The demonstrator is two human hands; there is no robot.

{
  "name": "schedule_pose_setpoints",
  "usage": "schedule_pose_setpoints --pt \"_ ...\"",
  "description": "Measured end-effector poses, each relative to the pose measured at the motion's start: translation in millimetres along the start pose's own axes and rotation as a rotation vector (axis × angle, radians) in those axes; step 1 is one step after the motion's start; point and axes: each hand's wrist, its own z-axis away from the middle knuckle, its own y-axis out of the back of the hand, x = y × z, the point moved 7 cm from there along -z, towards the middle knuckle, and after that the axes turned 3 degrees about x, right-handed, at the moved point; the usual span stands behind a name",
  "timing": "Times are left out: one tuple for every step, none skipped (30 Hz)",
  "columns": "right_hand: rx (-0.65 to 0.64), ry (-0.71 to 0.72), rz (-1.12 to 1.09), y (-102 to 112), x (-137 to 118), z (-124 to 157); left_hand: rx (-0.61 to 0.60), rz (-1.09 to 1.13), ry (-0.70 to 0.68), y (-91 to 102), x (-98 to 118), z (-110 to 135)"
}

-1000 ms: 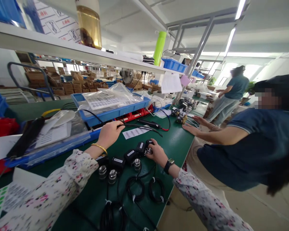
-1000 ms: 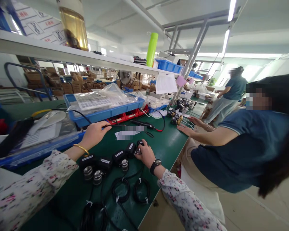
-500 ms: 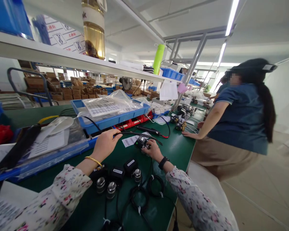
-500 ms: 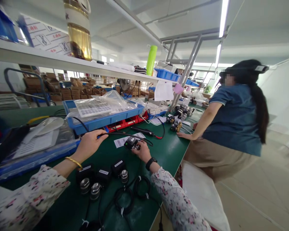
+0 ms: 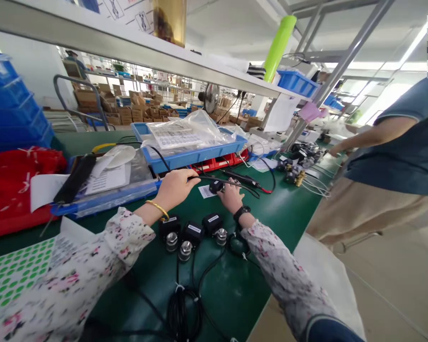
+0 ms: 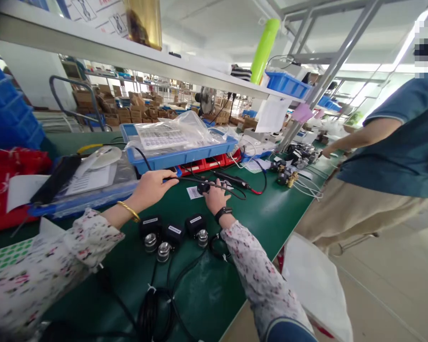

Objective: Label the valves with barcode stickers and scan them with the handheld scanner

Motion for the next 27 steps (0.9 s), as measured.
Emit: schedule_pose_setpoints --pt "-0.020 0.053 -0.008 1.3 -14.4 20.1 -0.013 -0.009 -0.008 -1.7 -0.4 -0.3" --pt "-0.056 0.117 -0.020 1.1 -29.8 42.4 -0.029 -0.019 -0.018 -4.1 -0.4 -0.6" --pt "-0.100 0.191 -0.036 0.1 -45.6 65.5 -0.047 -0.029 -0.030 -7.3 -0.1 -0.8" --pt "-0.133 0.279 -0.039 -0.7 -61.5 87.7 -0.063 -0.040 -0.043 -11.2 0.7 -0.5" --pt "-0.151 0.315 -0.021 -1.3 -72.4 105.9 -0.078 -0.053 -0.057 -15.7 2.0 0.4" --pt "-0.163 0.326 -0.002 -2.1 -80.0 119.3 -0.089 -0.069 -0.068 -20.8 3.5 2.3" --pt "-0.179 0.325 0.016 -3.6 -84.8 127.8 -0.097 -0.086 -0.078 -26.1 5.3 5.3" --pt "-0.198 0.318 0.030 -5.3 -87.0 131.9 -0.104 -0.104 -0.087 -31.5 7.0 9.4" --pt "-0.219 0.315 0.038 -7.2 -87.4 132.6 -0.110 -0.121 -0.096 -36.7 8.7 14.5" --pt "-0.229 0.307 0.042 -8.2 -85.9 130.8 -0.114 -0.137 -0.104 -41.6 9.8 20.4" --pt "-0.219 0.291 0.047 -8.1 -82.4 127.4 -0.116 -0.150 -0.110 -45.7 10.4 26.9" --pt "-0.193 0.267 0.054 -7.0 -77.6 123.5 -0.116 -0.160 -0.113 -48.9 10.1 33.5" --pt "-0.155 0.234 0.064 -5.4 -71.6 119.8 -0.115 -0.167 -0.112 -51.1 9.0 40.1" --pt "-0.118 0.198 0.074 -4.1 -65.2 116.9 -0.113 -0.171 -0.109 -52.2 7.2 46.5" --pt "-0.091 0.170 0.081 -3.8 -59.1 114.8 -0.113 -0.172 -0.106 -52.3 4.9 52.7" --pt "-0.080 0.158 0.080 -4.7 -54.0 113.1 -0.114 -0.170 -0.103 -51.5 2.1 58.6" --pt "-0.085 0.164 0.070 -6.6 -50.1 111.3 -0.110 -0.173 -0.100 -49.5 -1.2 64.2" --pt "-0.092 0.179 0.051 -8.3 -46.7 108.9 -0.092 -0.182 -0.091 -45.8 -5.5 69.5" --pt "-0.097 0.202 0.021 -9.4 -44.0 105.9 -0.063 -0.198 -0.075 -41.0 -10.7 74.7" --pt "-0.101 0.234 -0.015 -9.8 -42.0 102.5 -0.037 -0.216 -0.056 -36.3 -16.7 79.8" --pt "-0.104 0.269 -0.051 -9.7 -40.4 99.1 -0.031 -0.225 -0.033 -33.1 -23.4 85.1" --pt "-0.106 0.302 -0.083 -9.3 -39.0 96.3 -0.061 -0.219 -0.007 -32.9 -30.8 90.5" --pt "-0.104 0.324 -0.106 -8.5 -37.2 94.2 -0.134 -0.191 0.023 -36.2 -38.5 96.5" --pt "-0.097 0.328 -0.123 -7.8 -34.6 93.1 -0.241 -0.145 0.055 -42.6 -45.5 103.2" --pt "-0.087 0.315 -0.133 -7.4 -31.0 93.2 -0.355 -0.092 0.087 -49.8 -51.1 110.7" --pt "-0.078 0.290 -0.139 -7.7 -26.9 94.4 -0.450 -0.047 0.117 -56.2 -55.0 117.8" --pt "-0.074 0.266 -0.147 -8.9 -22.9 96.6 -0.513 -0.020 0.140 -60.7 -56.9 123.6"
